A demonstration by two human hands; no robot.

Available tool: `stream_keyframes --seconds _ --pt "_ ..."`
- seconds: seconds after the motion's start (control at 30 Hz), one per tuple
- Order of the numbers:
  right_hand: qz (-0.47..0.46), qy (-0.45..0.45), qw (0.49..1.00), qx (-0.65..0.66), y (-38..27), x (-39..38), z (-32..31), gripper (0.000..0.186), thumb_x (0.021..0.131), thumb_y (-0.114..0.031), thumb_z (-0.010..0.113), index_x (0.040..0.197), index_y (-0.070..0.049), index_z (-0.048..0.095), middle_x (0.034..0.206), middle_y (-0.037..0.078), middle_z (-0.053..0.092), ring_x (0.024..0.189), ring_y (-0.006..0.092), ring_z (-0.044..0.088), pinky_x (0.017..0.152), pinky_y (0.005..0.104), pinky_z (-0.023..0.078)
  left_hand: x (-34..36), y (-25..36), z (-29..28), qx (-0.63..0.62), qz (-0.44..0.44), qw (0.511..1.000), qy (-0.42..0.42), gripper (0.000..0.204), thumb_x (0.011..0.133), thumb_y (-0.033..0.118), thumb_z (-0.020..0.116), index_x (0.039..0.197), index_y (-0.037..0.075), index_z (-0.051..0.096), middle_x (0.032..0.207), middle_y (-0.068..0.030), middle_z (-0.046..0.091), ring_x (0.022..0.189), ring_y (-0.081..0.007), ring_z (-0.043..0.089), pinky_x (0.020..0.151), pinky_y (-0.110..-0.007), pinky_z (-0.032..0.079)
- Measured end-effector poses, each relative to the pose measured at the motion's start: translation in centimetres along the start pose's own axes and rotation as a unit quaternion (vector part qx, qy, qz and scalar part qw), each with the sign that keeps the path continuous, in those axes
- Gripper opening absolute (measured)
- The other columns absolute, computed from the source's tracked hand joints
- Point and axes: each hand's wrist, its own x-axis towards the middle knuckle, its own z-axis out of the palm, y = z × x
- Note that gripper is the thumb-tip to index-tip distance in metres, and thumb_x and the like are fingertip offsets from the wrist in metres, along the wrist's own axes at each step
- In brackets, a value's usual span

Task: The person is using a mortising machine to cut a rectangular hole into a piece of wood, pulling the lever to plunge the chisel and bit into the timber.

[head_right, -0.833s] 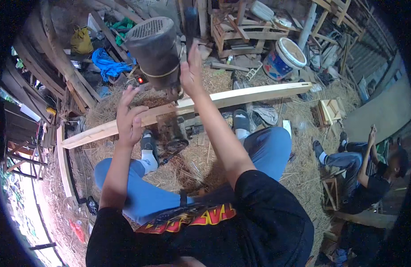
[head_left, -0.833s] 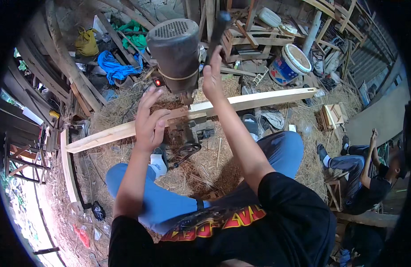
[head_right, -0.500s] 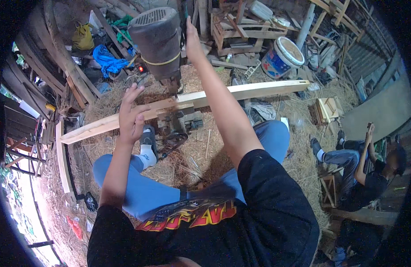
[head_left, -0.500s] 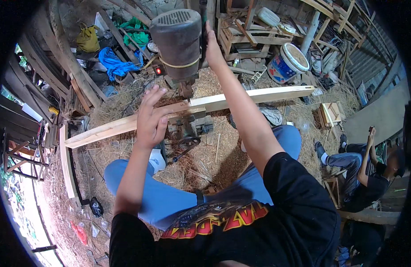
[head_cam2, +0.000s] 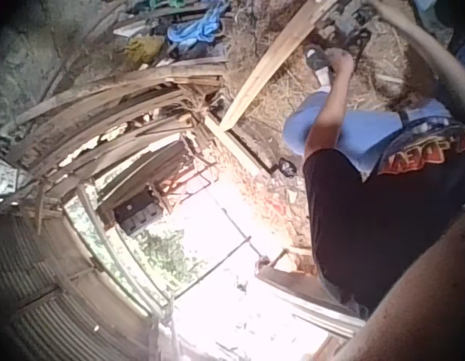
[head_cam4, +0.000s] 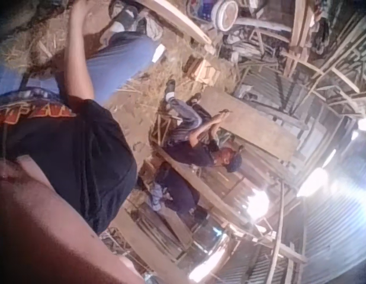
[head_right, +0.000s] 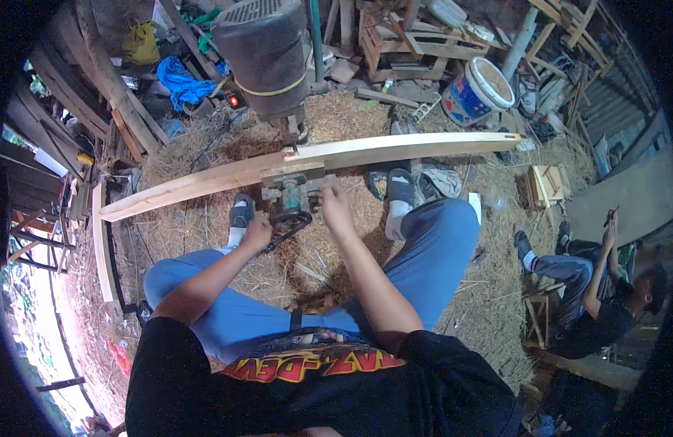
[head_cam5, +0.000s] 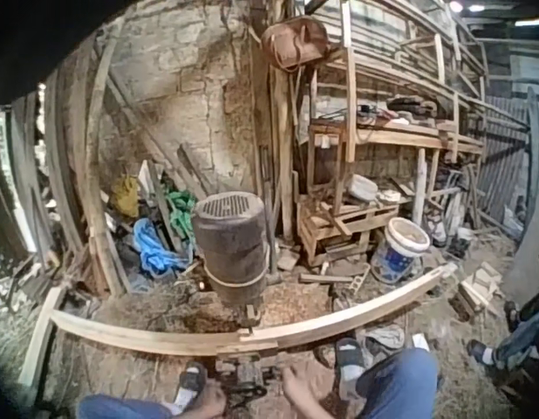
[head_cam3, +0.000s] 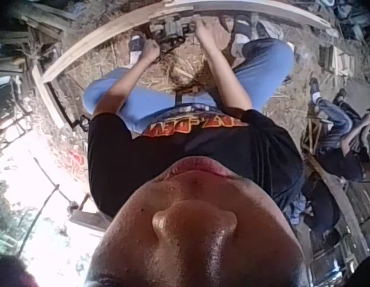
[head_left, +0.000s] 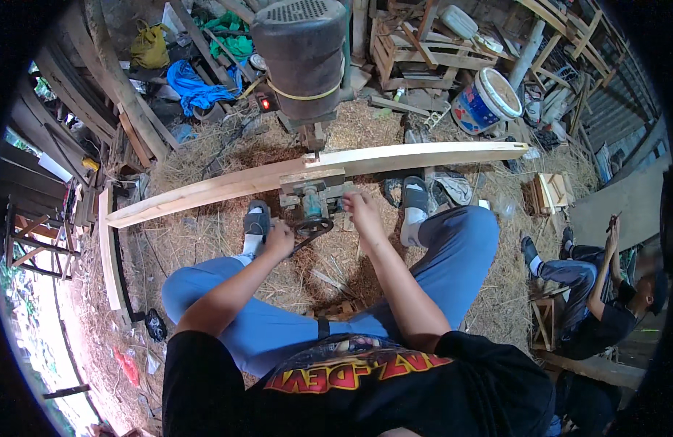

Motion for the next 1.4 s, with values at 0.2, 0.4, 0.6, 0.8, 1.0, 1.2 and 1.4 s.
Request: stream_keyframes --seconds 0.2,0.4,0.6,0.8,1.0,1.2,1.4 --pt "-0.11 -0.017 0.991 0.071 0.7 1.4 0.9 0.027 0.102 -0.02 0.051 0.107 0.0 0.068 0.102 0.009 0.071 0.095 0.0177 0.065 0.086 0.0301 0.05 -1.2 -1.0 4.4 0.158 -0.095 0.969 -0.163 0.058 0.099 0.044 0.054 0.135 -0.002 0.054 0.135 -0.0271 0.058 0.125 -0.0432 0.058 0.106 -0.051 0.047" --pt "0.004 -0.022 0.999 0.049 0.6 0.6 0.1 0.029 0.103 -0.022 0.047 0.112 -0.004 0.067 0.104 0.006 0.072 0.093 0.0132 0.064 0.081 0.0272 0.047 -2.7 -0.5 5.0 0.205 -0.081 0.958 -0.185 0.063 0.097 0.047 0.056 0.138 0.0 0.049 0.144 -0.0251 0.045 0.136 -0.0425 0.042 0.113 -0.051 0.037" --pt "0.004 -0.034 0.998 0.05 1.1 0.8 0.6 0.031 0.104 -0.026 0.045 0.112 -0.006 0.067 0.103 0.006 0.072 0.09 0.0126 0.064 0.078 0.028 0.046 -1.4 -3.0 6.8 0.214 -0.058 0.951 -0.215 0.063 0.098 0.048 0.054 0.14 0.001 0.047 0.145 -0.0221 0.043 0.135 -0.0392 0.041 0.112 -0.051 0.036" --pt "-0.015 -0.042 0.998 0.043 2.0 1.6 0.6 0.032 0.103 -0.026 0.045 0.112 -0.005 0.067 0.103 0.006 0.072 0.089 0.014 0.065 0.079 0.0291 0.047 -0.4 -4.4 9.5 0.192 -0.095 0.959 -0.184 0.062 0.102 0.051 0.048 0.137 0.001 0.053 0.143 -0.0216 0.048 0.133 -0.0394 0.044 0.112 -0.051 0.036" --pt "0.017 -0.056 0.997 0.043 1.8 1.7 1.3 0.033 0.103 -0.028 0.044 0.111 -0.005 0.067 0.1 0.005 0.071 0.089 0.0145 0.065 0.079 0.0294 0.047 -0.2 -5.4 9.4 0.18 -0.057 0.966 -0.179 0.057 0.102 0.047 0.05 0.145 0.009 0.052 0.134 -0.0239 0.062 0.13 -0.0409 0.053 0.11 -0.052 0.039" --pt "0.028 -0.048 0.997 0.062 1.3 1.4 1.7 0.034 0.104 -0.028 0.042 0.11 -0.005 0.067 0.102 0.007 0.072 0.09 0.0158 0.065 0.081 0.0309 0.047 0.7 -7.0 11.2 0.221 -0.029 0.953 -0.205 0.051 0.098 0.031 0.053 0.148 0.019 0.051 0.14 -0.0205 0.061 0.133 -0.0361 0.056 0.11 -0.05 0.04" --pt "0.044 -0.066 0.995 0.067 -0.2 0.8 2.6 0.037 0.105 -0.031 0.041 0.112 -0.005 0.066 0.104 0.008 0.073 0.091 0.0169 0.066 0.081 0.0315 0.046 2.0 -14.3 13.2 0.204 -0.011 0.956 -0.208 0.071 0.092 0.026 0.061 0.159 0.024 0.037 0.151 -0.0178 0.053 0.138 -0.0372 0.05 0.112 -0.057 0.034"
